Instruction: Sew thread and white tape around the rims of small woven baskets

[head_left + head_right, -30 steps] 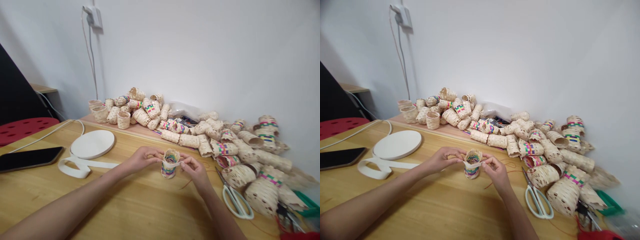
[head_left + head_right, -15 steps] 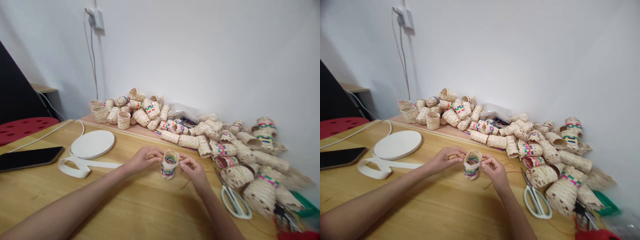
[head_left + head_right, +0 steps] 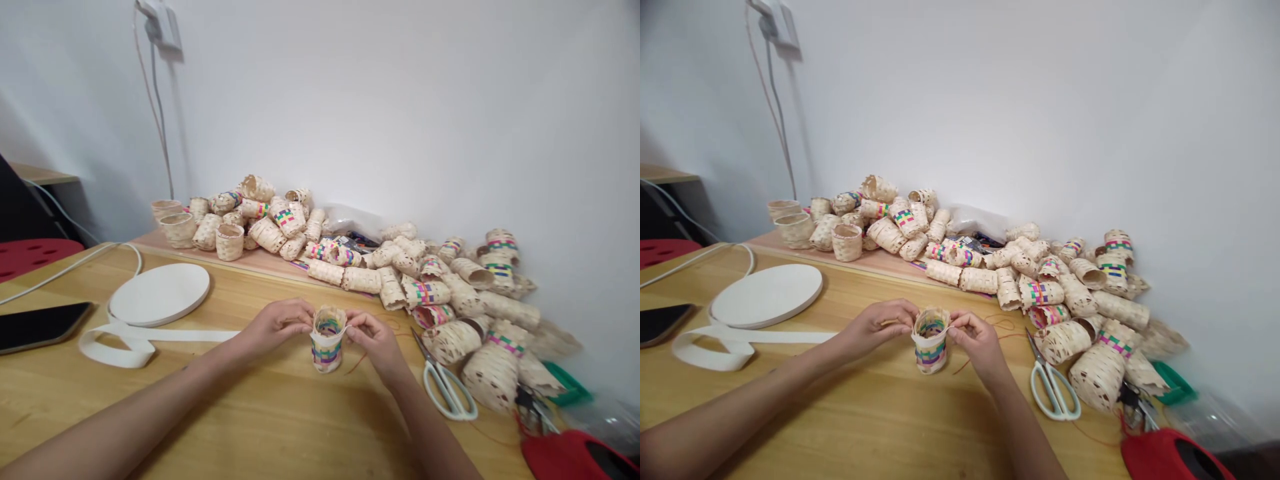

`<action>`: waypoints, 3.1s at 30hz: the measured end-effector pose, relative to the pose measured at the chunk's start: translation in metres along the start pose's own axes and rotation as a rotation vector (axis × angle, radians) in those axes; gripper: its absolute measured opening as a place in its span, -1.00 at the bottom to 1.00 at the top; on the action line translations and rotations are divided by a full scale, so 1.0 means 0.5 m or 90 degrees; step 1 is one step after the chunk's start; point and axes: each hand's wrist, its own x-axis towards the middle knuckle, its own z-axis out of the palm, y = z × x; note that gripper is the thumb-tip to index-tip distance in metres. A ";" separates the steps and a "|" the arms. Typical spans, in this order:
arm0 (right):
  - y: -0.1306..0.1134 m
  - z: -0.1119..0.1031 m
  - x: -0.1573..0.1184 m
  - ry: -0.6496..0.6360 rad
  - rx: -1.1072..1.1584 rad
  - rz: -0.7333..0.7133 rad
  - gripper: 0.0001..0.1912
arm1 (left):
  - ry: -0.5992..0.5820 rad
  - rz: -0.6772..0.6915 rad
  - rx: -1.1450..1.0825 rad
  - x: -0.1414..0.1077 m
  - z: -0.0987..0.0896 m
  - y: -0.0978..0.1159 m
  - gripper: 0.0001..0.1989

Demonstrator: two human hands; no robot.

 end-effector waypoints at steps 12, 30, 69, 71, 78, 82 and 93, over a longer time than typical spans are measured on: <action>-0.002 0.004 -0.007 0.018 0.034 0.016 -0.61 | -0.017 0.022 0.007 -0.003 0.008 0.003 -0.74; -0.012 0.013 -0.023 0.016 -0.084 -0.022 -0.69 | 0.018 0.077 0.096 -0.009 0.028 0.008 -0.85; -0.023 0.044 -0.049 0.073 -0.193 -0.061 -0.52 | 0.069 -0.017 0.136 -0.013 0.044 0.025 -0.86; -0.024 0.045 -0.048 0.073 -0.145 -0.057 -0.53 | 0.078 -0.012 0.171 -0.010 0.031 0.026 -0.85; -0.027 0.039 -0.049 -0.008 -0.094 -0.048 -0.55 | 0.050 0.085 0.234 -0.006 0.003 0.024 -0.73; -0.031 0.036 -0.052 -0.030 -0.068 -0.062 -0.58 | 0.047 0.088 0.221 -0.004 -0.001 0.021 -0.66; -0.027 0.027 -0.061 -0.082 0.031 -0.011 -0.38 | 0.017 0.031 0.117 0.003 -0.014 0.030 -0.73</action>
